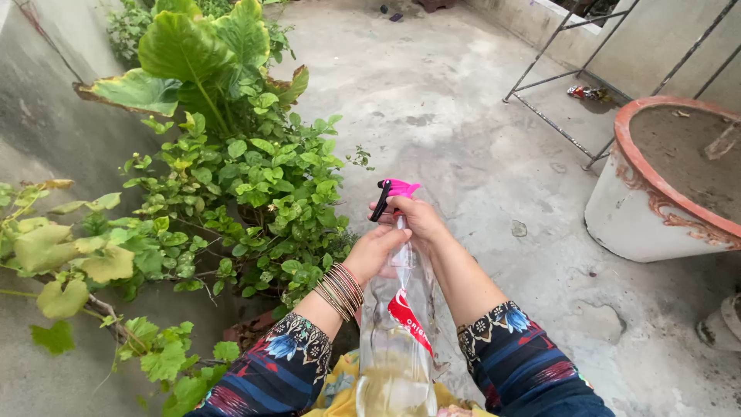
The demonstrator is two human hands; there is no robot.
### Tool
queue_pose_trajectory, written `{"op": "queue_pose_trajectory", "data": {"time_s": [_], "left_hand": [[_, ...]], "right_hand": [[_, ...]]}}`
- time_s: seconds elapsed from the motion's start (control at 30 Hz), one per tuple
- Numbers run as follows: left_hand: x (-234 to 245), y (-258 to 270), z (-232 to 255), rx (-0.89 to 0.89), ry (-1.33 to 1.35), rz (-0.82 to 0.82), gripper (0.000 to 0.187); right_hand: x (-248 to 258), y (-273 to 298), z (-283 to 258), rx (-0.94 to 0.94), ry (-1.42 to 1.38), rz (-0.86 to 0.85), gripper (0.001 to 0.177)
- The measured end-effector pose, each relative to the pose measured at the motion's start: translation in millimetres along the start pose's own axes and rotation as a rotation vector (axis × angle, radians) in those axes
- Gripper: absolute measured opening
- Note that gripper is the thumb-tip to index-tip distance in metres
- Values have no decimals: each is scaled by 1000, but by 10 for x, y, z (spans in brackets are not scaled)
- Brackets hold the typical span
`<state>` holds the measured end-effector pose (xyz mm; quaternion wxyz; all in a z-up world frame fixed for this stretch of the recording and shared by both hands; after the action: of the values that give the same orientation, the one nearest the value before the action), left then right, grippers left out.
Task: The person holds a spray bottle and sprays water onto the leaves of a plant, moving the bottle to reach different sections of the foliage.
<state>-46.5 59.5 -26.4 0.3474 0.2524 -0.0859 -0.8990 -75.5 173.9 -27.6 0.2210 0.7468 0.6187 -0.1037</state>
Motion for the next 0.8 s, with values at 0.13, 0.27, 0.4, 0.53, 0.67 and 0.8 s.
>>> {"op": "queue_pose_trajectory", "data": {"time_s": [0.13, 0.27, 0.4, 0.53, 0.67, 0.8], "left_hand": [[89, 22, -25, 14, -33, 2, 42], [211, 37, -51, 8, -69, 52, 45], [313, 15, -66, 16, -49, 57, 46], [335, 13, -30, -10, -38, 45, 48], [283, 79, 18, 0, -52, 46, 50], [220, 131, 92, -1, -30, -13, 50]], "right_hand": [[36, -93, 112, -13, 54, 41, 28], [85, -182, 202, -34, 207, 82, 24], [-45, -183, 199, -26, 163, 49, 27], [-269, -30, 44, -28, 65, 44, 30], [-315, 5, -26, 21, 51, -6, 32], [-377, 110, -97, -13, 84, 60, 27]]}}
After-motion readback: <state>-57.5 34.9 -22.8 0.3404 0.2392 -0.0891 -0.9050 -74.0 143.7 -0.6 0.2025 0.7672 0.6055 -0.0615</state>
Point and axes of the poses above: each hand's wrist, its own y-axis away from the middle knuckle, its own x-axis out of the back of the hand, z = x × y, the point moved 8 cm from there along -y, towards the middle knuckle, and after that the axes turned 8 degrees about y, right-handed, at the moved point
